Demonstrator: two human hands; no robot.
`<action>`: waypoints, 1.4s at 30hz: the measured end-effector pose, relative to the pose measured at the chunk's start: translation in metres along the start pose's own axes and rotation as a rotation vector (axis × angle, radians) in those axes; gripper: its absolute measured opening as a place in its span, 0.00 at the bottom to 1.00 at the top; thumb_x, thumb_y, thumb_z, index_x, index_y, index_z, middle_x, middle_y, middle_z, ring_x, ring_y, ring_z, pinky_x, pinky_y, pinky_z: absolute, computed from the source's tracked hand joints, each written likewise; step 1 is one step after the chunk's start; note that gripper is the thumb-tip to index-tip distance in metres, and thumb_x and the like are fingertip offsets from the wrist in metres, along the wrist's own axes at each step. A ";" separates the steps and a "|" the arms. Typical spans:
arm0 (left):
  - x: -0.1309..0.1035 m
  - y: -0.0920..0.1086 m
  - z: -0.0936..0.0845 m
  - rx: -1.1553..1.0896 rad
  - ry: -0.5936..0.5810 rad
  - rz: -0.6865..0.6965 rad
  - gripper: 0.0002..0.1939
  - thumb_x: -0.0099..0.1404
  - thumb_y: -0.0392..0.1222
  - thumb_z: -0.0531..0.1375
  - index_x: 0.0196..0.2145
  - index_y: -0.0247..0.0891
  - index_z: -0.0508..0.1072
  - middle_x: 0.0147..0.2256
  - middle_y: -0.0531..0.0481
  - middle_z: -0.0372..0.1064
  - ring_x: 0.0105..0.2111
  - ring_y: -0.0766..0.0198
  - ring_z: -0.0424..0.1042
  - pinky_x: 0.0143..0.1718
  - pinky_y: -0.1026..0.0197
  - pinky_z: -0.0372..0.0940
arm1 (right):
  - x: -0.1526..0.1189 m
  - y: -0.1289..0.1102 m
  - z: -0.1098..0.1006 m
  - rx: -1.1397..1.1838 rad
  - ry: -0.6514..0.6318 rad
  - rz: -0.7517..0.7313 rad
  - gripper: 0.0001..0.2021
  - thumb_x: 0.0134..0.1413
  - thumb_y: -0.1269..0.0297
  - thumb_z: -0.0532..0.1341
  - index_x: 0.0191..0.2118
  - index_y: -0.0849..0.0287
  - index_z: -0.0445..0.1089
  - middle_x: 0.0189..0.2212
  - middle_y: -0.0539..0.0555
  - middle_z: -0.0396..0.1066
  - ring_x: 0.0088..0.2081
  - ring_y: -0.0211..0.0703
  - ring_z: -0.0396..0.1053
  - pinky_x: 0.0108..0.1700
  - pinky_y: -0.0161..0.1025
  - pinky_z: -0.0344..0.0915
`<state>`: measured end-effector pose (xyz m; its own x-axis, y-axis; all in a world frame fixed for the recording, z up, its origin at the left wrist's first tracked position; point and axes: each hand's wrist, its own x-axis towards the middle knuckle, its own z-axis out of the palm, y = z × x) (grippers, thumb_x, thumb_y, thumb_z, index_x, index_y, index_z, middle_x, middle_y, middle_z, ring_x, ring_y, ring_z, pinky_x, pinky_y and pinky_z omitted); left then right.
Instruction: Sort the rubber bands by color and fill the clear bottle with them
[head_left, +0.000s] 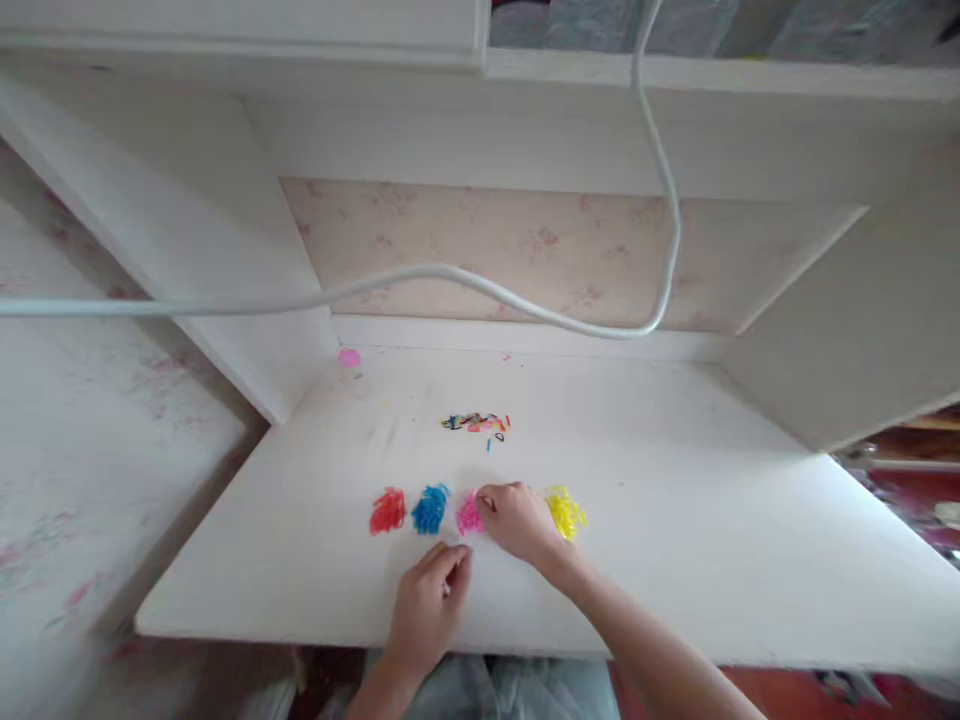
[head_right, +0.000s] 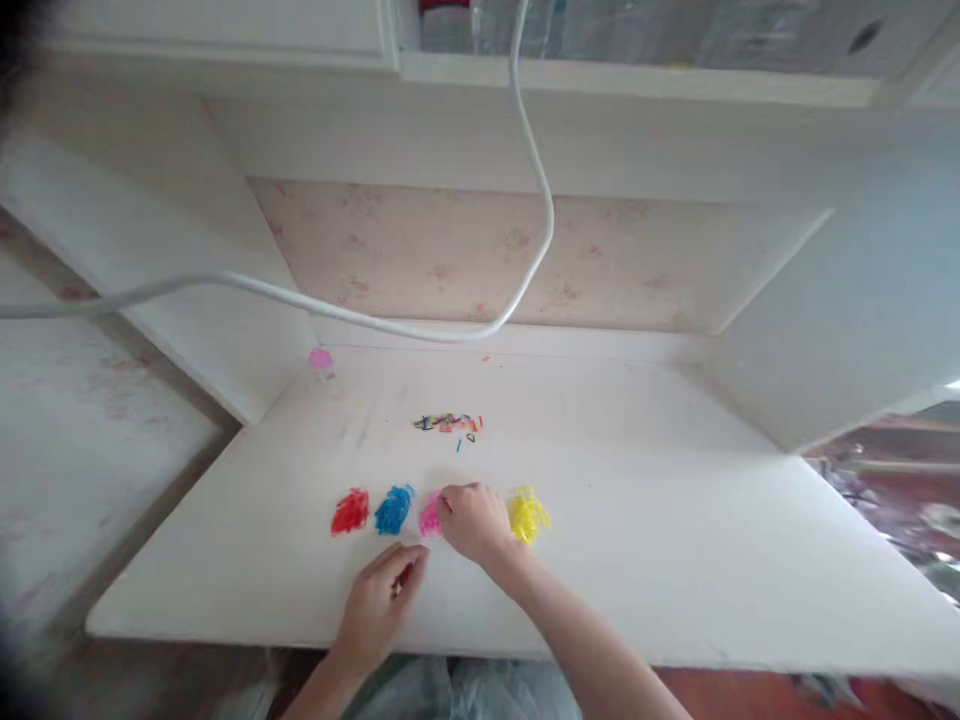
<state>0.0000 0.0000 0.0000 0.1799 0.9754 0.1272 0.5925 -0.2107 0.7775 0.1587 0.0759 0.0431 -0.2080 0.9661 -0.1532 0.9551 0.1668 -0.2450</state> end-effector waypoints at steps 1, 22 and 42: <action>0.000 0.000 -0.001 -0.011 0.005 -0.004 0.13 0.69 0.44 0.50 0.34 0.39 0.73 0.26 0.52 0.66 0.27 0.68 0.66 0.28 0.68 0.61 | 0.001 -0.001 0.001 -0.008 -0.003 -0.005 0.15 0.58 0.62 0.49 0.28 0.53 0.71 0.28 0.51 0.75 0.27 0.39 0.69 0.25 0.35 0.43; 0.088 0.031 -0.022 0.385 -0.036 0.004 0.12 0.67 0.44 0.50 0.38 0.42 0.73 0.38 0.50 0.73 0.34 0.64 0.72 0.37 0.64 0.63 | -0.099 0.136 0.035 0.729 0.492 0.651 0.25 0.52 0.43 0.54 0.43 0.58 0.75 0.34 0.54 0.77 0.34 0.45 0.72 0.33 0.34 0.63; 0.160 0.030 0.010 0.660 -0.081 -0.043 0.14 0.67 0.43 0.48 0.41 0.43 0.72 0.47 0.48 0.69 0.38 0.61 0.72 0.39 0.60 0.63 | -0.106 0.140 0.045 0.720 0.464 0.512 0.25 0.55 0.43 0.52 0.42 0.58 0.76 0.28 0.52 0.75 0.29 0.40 0.69 0.32 0.32 0.62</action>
<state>0.0539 0.1490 0.0375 0.1885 0.9814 0.0374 0.9523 -0.1920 0.2371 0.3055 -0.0123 -0.0181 0.4430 0.8951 -0.0508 0.5185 -0.3020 -0.8000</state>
